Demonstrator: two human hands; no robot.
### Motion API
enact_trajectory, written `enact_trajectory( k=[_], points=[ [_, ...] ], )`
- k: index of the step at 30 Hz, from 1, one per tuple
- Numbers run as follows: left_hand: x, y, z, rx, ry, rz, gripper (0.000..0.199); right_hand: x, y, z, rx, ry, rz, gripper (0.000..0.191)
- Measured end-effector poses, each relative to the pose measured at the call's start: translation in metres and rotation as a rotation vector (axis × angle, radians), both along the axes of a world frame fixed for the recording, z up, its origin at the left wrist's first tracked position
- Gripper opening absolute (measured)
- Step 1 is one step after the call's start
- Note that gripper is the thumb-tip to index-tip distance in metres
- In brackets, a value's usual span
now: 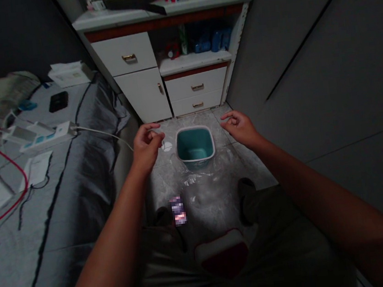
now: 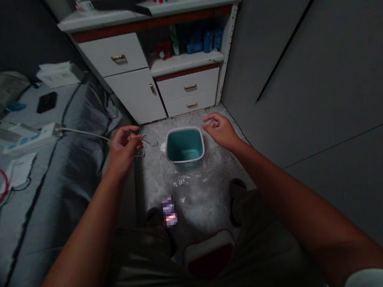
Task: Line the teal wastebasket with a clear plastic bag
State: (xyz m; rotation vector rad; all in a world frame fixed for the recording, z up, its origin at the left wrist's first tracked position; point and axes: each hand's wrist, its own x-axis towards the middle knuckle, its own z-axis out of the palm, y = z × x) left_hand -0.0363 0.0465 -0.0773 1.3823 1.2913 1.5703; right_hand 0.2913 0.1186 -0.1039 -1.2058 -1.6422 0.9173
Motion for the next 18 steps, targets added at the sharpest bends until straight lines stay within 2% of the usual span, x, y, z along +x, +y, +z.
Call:
enact_trajectory(
  k=[3, 6, 8, 10, 12, 15, 16, 17, 18],
  points=[
    [0.011, -0.004, -0.017, -0.162, 0.062, -0.045, 0.021, 0.0, -0.004, -0.01, -0.092, -0.088, 0.126, 0.038],
    [0.021, -0.002, -0.044, -0.341, 0.194, -0.196, 0.038, -0.001, -0.006, -0.026, -0.223, -0.3, 0.309, 0.048],
    [0.025, 0.0, -0.05, -0.403, 0.263, -0.28, 0.052, -0.003, -0.009, -0.026, -0.247, -0.394, 0.357, 0.057],
    [0.027, -0.002, -0.036, -0.4, 0.229, -0.336, 0.066, -0.008, -0.015, -0.009, -0.228, -0.315, 0.342, 0.067],
    [0.024, -0.009, -0.003, -0.35, 0.069, -0.384, 0.075, -0.012, -0.022, 0.022, -0.231, -0.089, 0.345, 0.075],
    [0.015, -0.017, 0.052, -0.261, -0.182, -0.439, 0.083, -0.016, -0.024, 0.07, -0.304, 0.21, 0.43, 0.079],
    [0.012, -0.015, 0.063, -0.251, -0.219, -0.459, 0.086, -0.016, -0.019, 0.077, -0.335, 0.254, 0.433, 0.08],
    [0.01, -0.009, 0.067, -0.279, -0.237, -0.482, 0.089, -0.017, -0.012, 0.078, -0.38, 0.275, 0.425, 0.082],
    [0.009, 0.0, 0.064, -0.335, -0.245, -0.509, 0.091, -0.019, -0.002, 0.073, -0.441, 0.278, 0.405, 0.083]
  ],
)
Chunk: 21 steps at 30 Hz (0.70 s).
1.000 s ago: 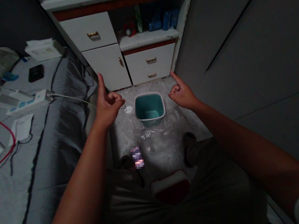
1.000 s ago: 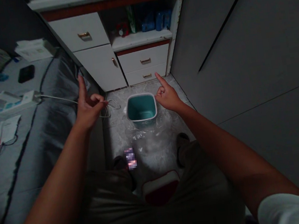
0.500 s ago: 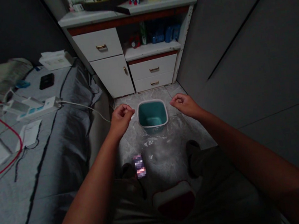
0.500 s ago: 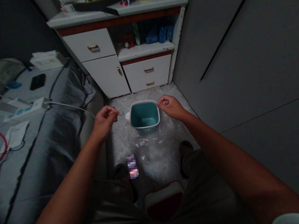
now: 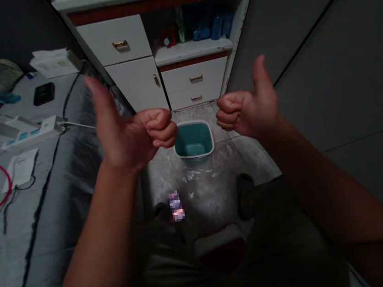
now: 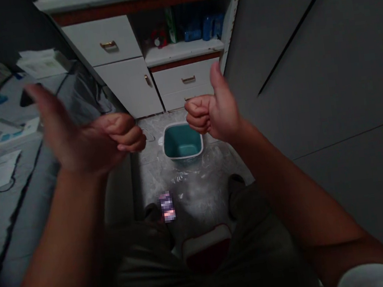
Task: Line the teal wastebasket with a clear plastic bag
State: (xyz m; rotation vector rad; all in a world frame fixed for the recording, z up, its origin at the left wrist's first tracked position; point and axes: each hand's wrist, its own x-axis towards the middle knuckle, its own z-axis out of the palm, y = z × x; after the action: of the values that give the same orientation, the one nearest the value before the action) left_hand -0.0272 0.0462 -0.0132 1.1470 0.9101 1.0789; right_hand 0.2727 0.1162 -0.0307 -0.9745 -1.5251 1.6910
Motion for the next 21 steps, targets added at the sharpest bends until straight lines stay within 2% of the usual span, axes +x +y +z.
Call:
enact_trajectory(
  k=[1, 3, 5, 6, 8, 10, 14, 17, 19, 21],
  points=[
    [0.0, 0.011, -0.008, -0.076, 0.016, -0.035, 0.092, -0.002, 0.01, -0.011, -0.072, -0.028, -0.01, 0.084],
    [-0.001, 0.034, -0.035, -0.2, 0.028, -0.059, 0.09, -0.006, 0.029, -0.04, -0.223, -0.087, -0.045, 0.084],
    [-0.004, 0.053, -0.059, -0.272, 0.032, -0.057, 0.089, -0.009, 0.042, -0.065, -0.298, -0.119, -0.068, 0.084],
    [-0.007, 0.059, -0.067, -0.281, 0.029, -0.054, 0.089, -0.01, 0.046, -0.073, -0.307, -0.11, -0.07, 0.085],
    [-0.017, 0.064, -0.071, -0.259, 0.02, -0.044, 0.089, -0.011, 0.05, -0.078, -0.289, -0.062, -0.064, 0.086],
    [-0.025, 0.063, -0.066, -0.2, 0.01, -0.007, 0.087, -0.011, 0.052, -0.076, -0.26, -0.037, -0.067, 0.086],
    [-0.025, 0.055, -0.064, -0.129, -0.007, 0.126, 0.083, -0.017, 0.051, -0.079, -0.097, -0.157, -0.129, 0.079],
    [-0.015, 0.054, -0.079, -0.193, -0.033, 0.173, 0.073, -0.025, 0.046, -0.1, 0.135, -0.385, -0.145, 0.061],
    [-0.011, 0.054, -0.096, -0.273, 0.051, 0.224, 0.058, -0.028, 0.037, -0.118, 0.274, -0.584, -0.058, 0.047],
    [-0.009, 0.053, -0.116, -0.361, 0.246, 0.29, 0.037, -0.029, 0.026, -0.136, 0.369, -0.787, 0.117, 0.032]
  ],
)
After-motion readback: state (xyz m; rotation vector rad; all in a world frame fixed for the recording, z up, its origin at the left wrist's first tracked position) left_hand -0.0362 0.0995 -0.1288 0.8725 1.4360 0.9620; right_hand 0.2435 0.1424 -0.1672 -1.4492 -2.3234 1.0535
